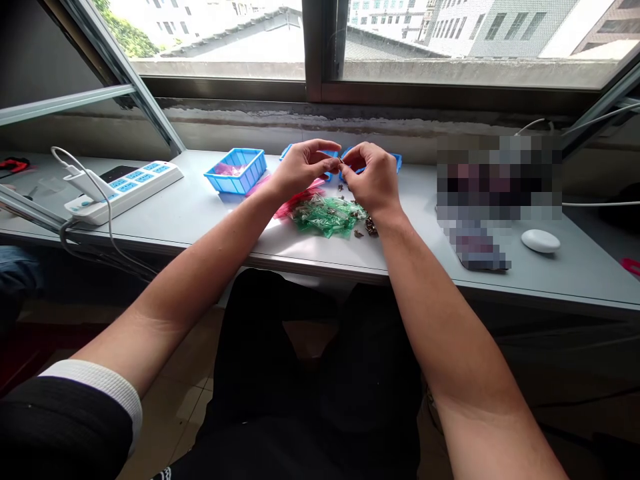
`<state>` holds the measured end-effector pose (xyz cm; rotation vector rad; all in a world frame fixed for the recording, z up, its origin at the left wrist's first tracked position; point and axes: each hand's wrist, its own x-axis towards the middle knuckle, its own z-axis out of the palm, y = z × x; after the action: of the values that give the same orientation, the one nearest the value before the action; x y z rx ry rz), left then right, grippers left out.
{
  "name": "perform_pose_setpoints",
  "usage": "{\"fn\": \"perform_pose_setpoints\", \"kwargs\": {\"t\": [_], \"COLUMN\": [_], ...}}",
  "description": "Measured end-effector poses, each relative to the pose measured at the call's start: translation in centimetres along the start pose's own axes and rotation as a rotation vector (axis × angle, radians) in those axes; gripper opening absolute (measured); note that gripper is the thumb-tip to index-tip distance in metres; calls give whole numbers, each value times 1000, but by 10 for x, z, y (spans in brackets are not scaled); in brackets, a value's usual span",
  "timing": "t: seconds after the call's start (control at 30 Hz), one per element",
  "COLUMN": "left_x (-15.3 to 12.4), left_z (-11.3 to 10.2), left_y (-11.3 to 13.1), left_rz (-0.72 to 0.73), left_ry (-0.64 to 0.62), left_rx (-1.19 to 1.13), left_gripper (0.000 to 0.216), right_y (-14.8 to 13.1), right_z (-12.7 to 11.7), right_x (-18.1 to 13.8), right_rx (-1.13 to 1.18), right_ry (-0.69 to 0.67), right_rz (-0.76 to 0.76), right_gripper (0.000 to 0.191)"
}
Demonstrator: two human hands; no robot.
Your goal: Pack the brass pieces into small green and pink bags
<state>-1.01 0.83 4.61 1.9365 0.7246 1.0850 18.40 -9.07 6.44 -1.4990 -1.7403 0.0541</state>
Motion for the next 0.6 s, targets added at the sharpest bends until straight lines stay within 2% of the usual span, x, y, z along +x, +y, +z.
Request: {"fn": "perform_pose_setpoints", "kwargs": {"t": [0.13, 0.23, 0.47, 0.6], "left_x": [-2, -4, 0, 0], "left_z": [-2, -5, -7, -5], "left_y": [2, 4, -4, 0], "left_rz": [5, 0, -37, -29], "left_ry": [11, 14, -4, 21], "left_rx": [-78, -176, -233, -225], "left_gripper": [30, 37, 43, 45], "right_y": [7, 15, 15, 15], "right_z": [7, 15, 15, 14], "right_x": [3, 6, 5, 6], "right_rx": [107, 201, 228, 211], "right_ry": [88, 166, 149, 152], "right_rz": [-5, -50, -74, -47], "right_gripper": [2, 9, 17, 9]}}
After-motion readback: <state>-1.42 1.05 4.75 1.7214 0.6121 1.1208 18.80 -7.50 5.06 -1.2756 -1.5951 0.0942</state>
